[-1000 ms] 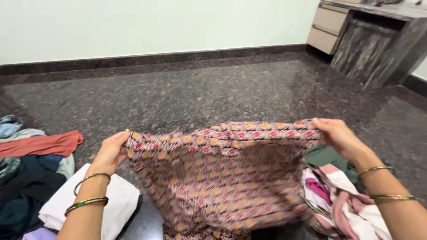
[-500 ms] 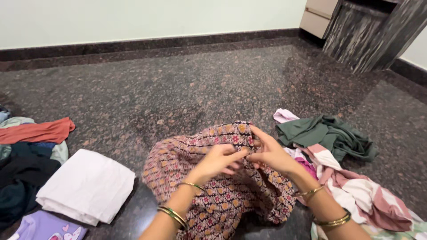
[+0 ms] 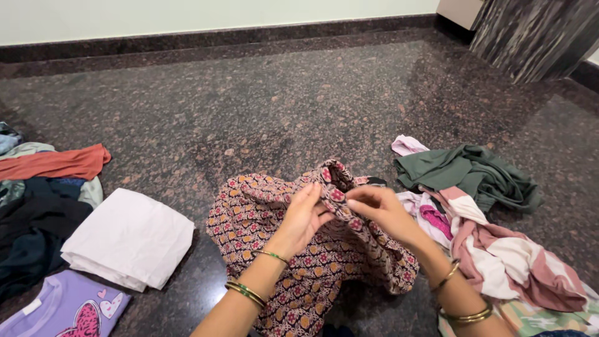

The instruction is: The person folds two garments on the floor. First, a peach-colored polka-dotted top is smoothed, folded, and placed on a stack. Then a patterned dark top is similarly folded and added to the pile.

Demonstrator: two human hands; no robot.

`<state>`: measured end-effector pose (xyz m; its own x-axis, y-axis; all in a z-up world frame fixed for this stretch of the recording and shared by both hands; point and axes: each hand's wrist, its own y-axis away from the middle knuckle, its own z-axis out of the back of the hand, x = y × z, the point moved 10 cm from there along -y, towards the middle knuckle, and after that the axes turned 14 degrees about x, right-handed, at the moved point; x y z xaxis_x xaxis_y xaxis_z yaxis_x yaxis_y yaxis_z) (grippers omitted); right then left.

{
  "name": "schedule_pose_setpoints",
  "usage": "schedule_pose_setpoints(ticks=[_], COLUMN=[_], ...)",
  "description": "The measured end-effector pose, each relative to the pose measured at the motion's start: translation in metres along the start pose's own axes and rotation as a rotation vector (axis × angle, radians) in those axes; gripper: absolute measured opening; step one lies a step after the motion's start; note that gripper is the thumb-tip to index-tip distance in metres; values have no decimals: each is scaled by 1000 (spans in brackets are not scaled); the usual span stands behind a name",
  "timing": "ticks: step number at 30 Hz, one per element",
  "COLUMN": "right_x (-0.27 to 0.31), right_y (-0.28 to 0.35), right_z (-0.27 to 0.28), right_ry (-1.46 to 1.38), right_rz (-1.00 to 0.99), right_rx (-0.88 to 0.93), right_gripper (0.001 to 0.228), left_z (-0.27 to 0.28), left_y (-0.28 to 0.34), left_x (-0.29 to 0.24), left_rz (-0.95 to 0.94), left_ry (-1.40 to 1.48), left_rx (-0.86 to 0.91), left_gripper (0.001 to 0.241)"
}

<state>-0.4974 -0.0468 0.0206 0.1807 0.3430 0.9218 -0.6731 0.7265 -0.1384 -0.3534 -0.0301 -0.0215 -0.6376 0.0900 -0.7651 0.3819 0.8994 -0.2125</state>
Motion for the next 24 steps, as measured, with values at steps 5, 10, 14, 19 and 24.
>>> schedule_pose_setpoints(ticks=[5,10,14,19,24], right_x=[-6,36,70,67,30], right_y=[7,16,23,25,18], right_z=[-11,-18,-25,-23,-18], right_ry=[123,284,406,455,203], right_rz=[-21,58,169,149,27], right_rx=[-227,-370,-452,-488,-437], right_gripper=[19,23,19,14,13], left_z=[10,11,7,-5,-11], left_y=[1,0,5,3,2], left_x=[-8,-11,-10,-9,-14], left_rz=[25,30,60,73,54], left_ry=[-32,-183,-141,-240,-385], left_rx=[-92,-130,-137,-99,-41], left_gripper=[22,24,19,22,27])
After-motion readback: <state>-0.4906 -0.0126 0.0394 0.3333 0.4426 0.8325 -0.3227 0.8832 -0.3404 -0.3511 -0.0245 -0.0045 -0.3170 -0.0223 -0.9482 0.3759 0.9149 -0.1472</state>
